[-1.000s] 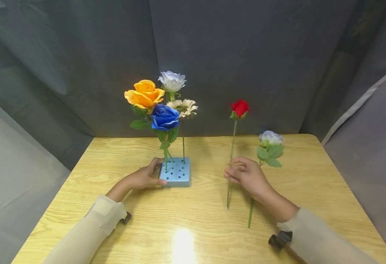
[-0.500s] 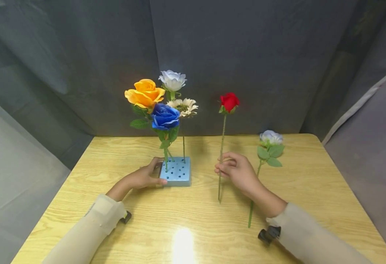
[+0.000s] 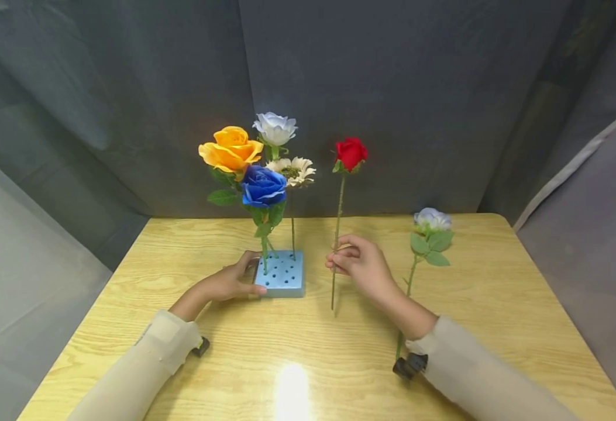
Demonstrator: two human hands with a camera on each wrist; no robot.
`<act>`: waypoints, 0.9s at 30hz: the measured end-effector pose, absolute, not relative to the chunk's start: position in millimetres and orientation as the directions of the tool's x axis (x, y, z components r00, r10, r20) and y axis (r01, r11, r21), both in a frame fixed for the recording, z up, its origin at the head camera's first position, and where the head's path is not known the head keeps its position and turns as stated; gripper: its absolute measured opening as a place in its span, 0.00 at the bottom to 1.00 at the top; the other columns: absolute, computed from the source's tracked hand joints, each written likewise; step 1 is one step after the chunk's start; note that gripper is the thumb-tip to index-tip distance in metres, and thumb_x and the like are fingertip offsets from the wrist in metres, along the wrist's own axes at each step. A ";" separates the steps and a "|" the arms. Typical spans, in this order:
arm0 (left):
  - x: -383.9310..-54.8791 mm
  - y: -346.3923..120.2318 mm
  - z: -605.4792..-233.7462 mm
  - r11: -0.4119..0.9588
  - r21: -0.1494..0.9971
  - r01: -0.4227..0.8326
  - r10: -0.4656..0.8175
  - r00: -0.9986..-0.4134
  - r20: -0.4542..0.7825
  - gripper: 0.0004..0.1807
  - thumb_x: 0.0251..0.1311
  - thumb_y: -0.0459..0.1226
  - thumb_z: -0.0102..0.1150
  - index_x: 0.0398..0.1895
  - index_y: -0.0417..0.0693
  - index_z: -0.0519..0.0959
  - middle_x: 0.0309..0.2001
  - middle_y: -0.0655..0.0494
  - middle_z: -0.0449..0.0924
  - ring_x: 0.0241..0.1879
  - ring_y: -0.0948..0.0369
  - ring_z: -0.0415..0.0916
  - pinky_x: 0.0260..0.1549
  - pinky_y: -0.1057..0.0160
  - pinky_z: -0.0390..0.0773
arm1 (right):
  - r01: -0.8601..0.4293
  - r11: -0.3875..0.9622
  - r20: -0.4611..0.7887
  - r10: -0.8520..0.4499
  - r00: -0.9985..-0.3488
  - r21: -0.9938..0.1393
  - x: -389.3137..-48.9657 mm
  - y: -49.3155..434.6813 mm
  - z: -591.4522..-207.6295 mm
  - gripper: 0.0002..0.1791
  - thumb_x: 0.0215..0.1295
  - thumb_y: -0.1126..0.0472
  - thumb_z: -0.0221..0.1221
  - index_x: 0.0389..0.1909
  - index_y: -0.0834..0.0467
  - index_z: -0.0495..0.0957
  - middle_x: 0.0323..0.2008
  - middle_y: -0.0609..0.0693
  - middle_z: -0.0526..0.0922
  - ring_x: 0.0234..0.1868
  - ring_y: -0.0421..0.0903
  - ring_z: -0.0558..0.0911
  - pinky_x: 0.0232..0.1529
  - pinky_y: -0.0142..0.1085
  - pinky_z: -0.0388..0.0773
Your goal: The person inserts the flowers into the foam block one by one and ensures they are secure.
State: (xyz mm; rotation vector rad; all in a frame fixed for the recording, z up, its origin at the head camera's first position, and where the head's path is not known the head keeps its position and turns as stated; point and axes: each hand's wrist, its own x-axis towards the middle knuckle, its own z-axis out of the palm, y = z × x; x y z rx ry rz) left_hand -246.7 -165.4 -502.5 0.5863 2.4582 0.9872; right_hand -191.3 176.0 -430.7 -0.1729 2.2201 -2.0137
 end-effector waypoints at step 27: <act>-246.5 -165.3 -501.2 0.652 0.726 0.219 0.528 -0.818 -0.228 0.52 0.62 0.56 0.70 0.81 0.58 0.48 0.80 0.42 0.56 0.78 0.41 0.52 0.68 0.23 0.26 | -0.211 0.040 0.206 -0.089 -0.974 -0.977 -212.3 118.8 -431.1 0.10 0.70 0.78 0.57 0.51 0.75 0.75 0.43 0.73 0.84 0.47 0.66 0.87 0.48 0.39 0.85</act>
